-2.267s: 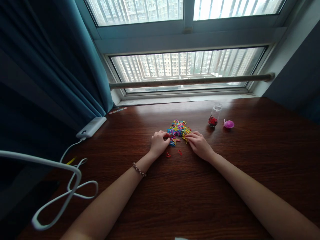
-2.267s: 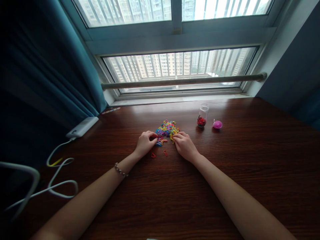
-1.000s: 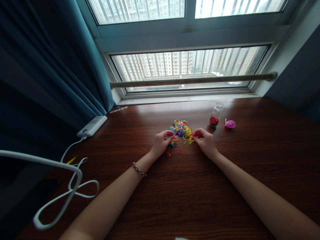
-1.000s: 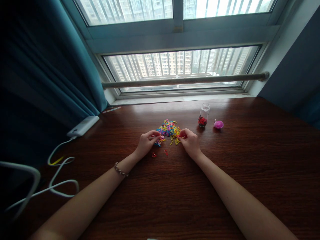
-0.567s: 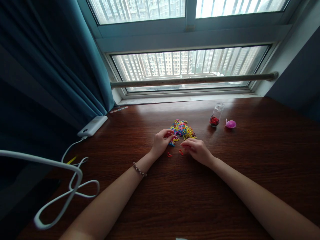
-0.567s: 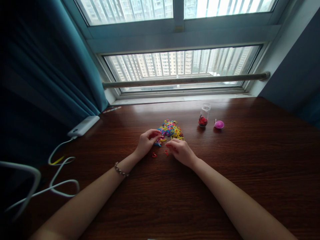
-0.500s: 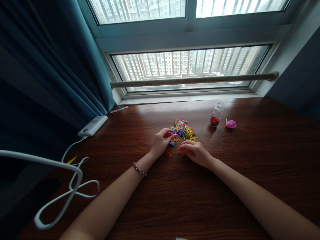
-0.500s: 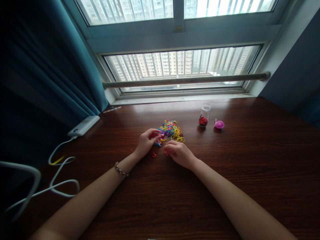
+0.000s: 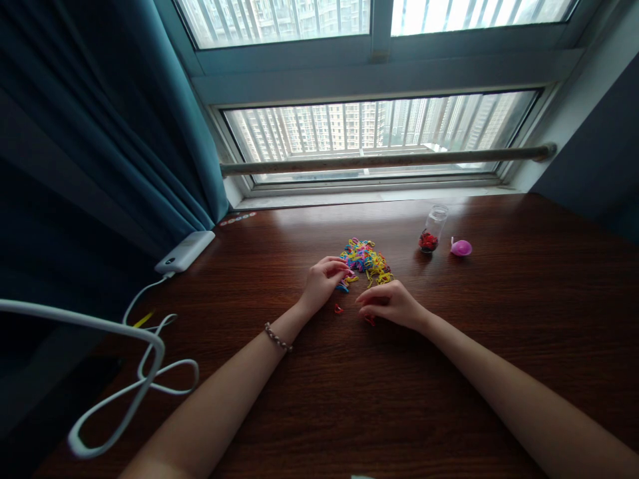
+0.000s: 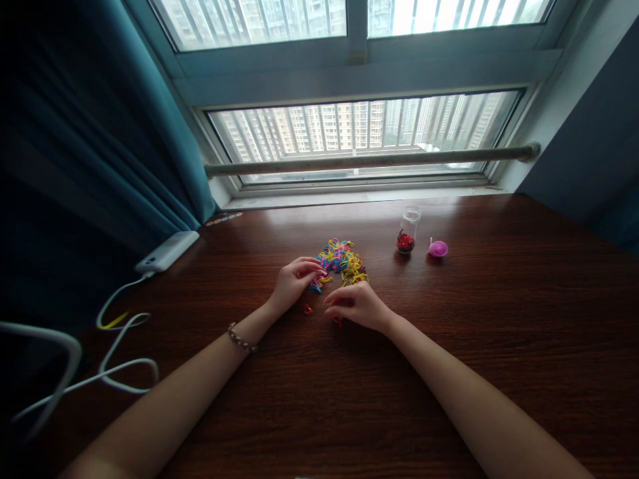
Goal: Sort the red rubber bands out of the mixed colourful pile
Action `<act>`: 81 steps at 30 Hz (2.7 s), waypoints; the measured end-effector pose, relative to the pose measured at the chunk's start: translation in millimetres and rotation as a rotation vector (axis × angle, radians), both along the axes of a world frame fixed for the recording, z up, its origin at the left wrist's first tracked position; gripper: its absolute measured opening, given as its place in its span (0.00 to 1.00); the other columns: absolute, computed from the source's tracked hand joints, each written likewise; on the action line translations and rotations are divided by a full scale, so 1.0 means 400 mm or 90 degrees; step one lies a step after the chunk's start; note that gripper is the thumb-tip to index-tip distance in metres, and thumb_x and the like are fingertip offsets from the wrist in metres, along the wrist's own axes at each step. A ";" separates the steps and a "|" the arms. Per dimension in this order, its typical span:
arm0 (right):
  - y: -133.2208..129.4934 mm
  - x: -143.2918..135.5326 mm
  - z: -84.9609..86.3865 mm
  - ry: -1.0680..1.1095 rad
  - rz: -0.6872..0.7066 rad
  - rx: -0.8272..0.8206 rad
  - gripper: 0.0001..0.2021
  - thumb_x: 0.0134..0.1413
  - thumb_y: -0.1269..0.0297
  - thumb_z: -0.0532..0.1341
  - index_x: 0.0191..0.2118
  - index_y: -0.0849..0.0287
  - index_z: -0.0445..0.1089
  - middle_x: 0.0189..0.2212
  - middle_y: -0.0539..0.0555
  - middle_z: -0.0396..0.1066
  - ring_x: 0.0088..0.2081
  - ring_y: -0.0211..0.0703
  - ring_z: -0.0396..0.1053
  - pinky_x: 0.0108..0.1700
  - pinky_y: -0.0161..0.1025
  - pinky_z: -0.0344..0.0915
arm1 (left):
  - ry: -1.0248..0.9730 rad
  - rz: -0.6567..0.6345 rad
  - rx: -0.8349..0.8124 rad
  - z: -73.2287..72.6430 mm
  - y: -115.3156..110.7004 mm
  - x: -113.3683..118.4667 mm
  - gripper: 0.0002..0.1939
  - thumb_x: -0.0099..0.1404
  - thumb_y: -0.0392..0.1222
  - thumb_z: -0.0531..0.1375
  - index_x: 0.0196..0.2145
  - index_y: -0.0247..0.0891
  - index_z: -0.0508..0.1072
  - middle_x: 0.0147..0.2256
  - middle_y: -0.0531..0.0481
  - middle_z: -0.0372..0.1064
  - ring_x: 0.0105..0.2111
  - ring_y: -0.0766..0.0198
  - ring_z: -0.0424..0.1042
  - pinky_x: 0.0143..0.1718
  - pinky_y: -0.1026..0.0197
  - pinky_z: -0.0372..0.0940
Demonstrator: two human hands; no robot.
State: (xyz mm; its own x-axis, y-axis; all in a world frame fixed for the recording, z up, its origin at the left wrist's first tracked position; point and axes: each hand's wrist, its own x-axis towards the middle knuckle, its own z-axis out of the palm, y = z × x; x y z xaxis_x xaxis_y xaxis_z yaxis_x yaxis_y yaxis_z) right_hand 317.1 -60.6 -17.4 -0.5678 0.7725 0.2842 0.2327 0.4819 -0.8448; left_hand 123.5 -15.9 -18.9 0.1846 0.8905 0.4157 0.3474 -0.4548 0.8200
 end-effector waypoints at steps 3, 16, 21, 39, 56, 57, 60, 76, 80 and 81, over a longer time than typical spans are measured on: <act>0.000 0.002 0.006 0.030 -0.022 -0.040 0.14 0.51 0.56 0.58 0.34 0.63 0.73 0.22 0.52 0.71 0.22 0.34 0.65 0.24 0.30 0.62 | 0.007 0.003 -0.015 0.002 0.003 -0.002 0.08 0.57 0.41 0.58 0.30 0.37 0.76 0.34 0.47 0.70 0.36 0.62 0.70 0.38 0.61 0.67; -0.001 0.003 0.021 0.053 -0.117 -0.023 0.15 0.54 0.58 0.55 0.26 0.63 0.71 0.20 0.52 0.70 0.20 0.33 0.64 0.23 0.29 0.60 | -0.168 -0.033 -0.145 -0.019 0.018 -0.008 0.13 0.48 0.42 0.64 0.32 0.33 0.73 0.43 0.44 0.65 0.34 0.63 0.70 0.36 0.59 0.68; 0.002 0.003 0.017 0.057 -0.205 0.019 0.15 0.54 0.58 0.54 0.25 0.62 0.71 0.20 0.52 0.71 0.21 0.35 0.66 0.24 0.31 0.61 | -0.153 -0.011 -0.115 -0.008 0.015 -0.006 0.09 0.51 0.44 0.63 0.27 0.33 0.74 0.39 0.46 0.66 0.34 0.65 0.68 0.32 0.64 0.67; 0.135 0.119 -0.062 -0.288 -0.324 0.156 0.19 0.57 0.60 0.49 0.53 0.55 0.61 0.54 0.54 0.61 0.59 0.51 0.50 0.56 0.52 0.51 | 0.111 -0.198 -0.053 0.056 -0.023 -0.015 0.15 0.60 0.48 0.55 0.27 0.35 0.76 0.28 0.47 0.72 0.31 0.63 0.69 0.37 0.63 0.63; 0.099 0.070 -0.011 -0.186 -0.273 0.301 0.15 0.57 0.69 0.49 0.47 0.59 0.67 0.47 0.56 0.68 0.53 0.44 0.60 0.56 0.44 0.56 | 0.302 0.105 0.062 -0.032 0.055 -0.050 0.17 0.65 0.42 0.48 0.49 0.39 0.64 0.48 0.43 0.66 0.53 0.55 0.59 0.56 0.40 0.40; 0.107 0.050 0.001 -0.215 -0.232 0.323 0.16 0.57 0.70 0.48 0.48 0.59 0.66 0.48 0.55 0.67 0.54 0.44 0.59 0.57 0.44 0.55 | 0.283 0.123 0.066 -0.034 0.059 -0.054 0.16 0.65 0.42 0.48 0.48 0.39 0.65 0.46 0.43 0.68 0.51 0.55 0.62 0.56 0.41 0.43; 0.160 -0.020 0.033 -0.329 -0.103 0.381 0.17 0.56 0.72 0.49 0.51 0.59 0.64 0.51 0.55 0.64 0.56 0.45 0.56 0.58 0.45 0.52 | 0.217 0.148 0.071 -0.038 0.068 -0.065 0.15 0.63 0.39 0.49 0.47 0.37 0.65 0.40 0.45 0.71 0.43 0.57 0.68 0.52 0.48 0.53; 0.238 0.155 0.035 -0.177 -0.097 0.202 0.12 0.53 0.62 0.55 0.39 0.54 0.74 0.44 0.51 0.71 0.50 0.47 0.65 0.52 0.46 0.61 | 0.110 0.205 0.005 -0.035 0.070 -0.080 0.06 0.57 0.37 0.56 0.32 0.37 0.73 0.32 0.48 0.73 0.31 0.62 0.71 0.36 0.60 0.65; 0.268 0.145 0.048 -0.170 -0.257 0.196 0.13 0.52 0.60 0.55 0.33 0.58 0.75 0.33 0.53 0.75 0.35 0.47 0.72 0.38 0.41 0.67 | 0.134 0.196 0.013 -0.038 0.070 -0.084 0.06 0.57 0.37 0.57 0.31 0.39 0.74 0.31 0.49 0.73 0.31 0.62 0.71 0.36 0.60 0.64; 0.275 0.133 0.049 -0.187 -0.286 0.210 0.12 0.51 0.60 0.56 0.32 0.58 0.76 0.30 0.53 0.76 0.32 0.46 0.73 0.36 0.40 0.66 | 0.145 0.193 0.016 -0.039 0.070 -0.084 0.06 0.57 0.37 0.57 0.30 0.39 0.74 0.31 0.49 0.73 0.32 0.62 0.71 0.37 0.60 0.64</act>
State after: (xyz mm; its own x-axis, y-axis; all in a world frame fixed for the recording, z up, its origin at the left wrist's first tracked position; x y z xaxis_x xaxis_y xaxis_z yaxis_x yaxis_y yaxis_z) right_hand 370.2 49.3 2.2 -0.2993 0.8516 0.4302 0.6722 0.5082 -0.5384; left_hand 89.8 12.1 -34.6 0.0037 0.9092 0.4164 0.6413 -0.3217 0.6966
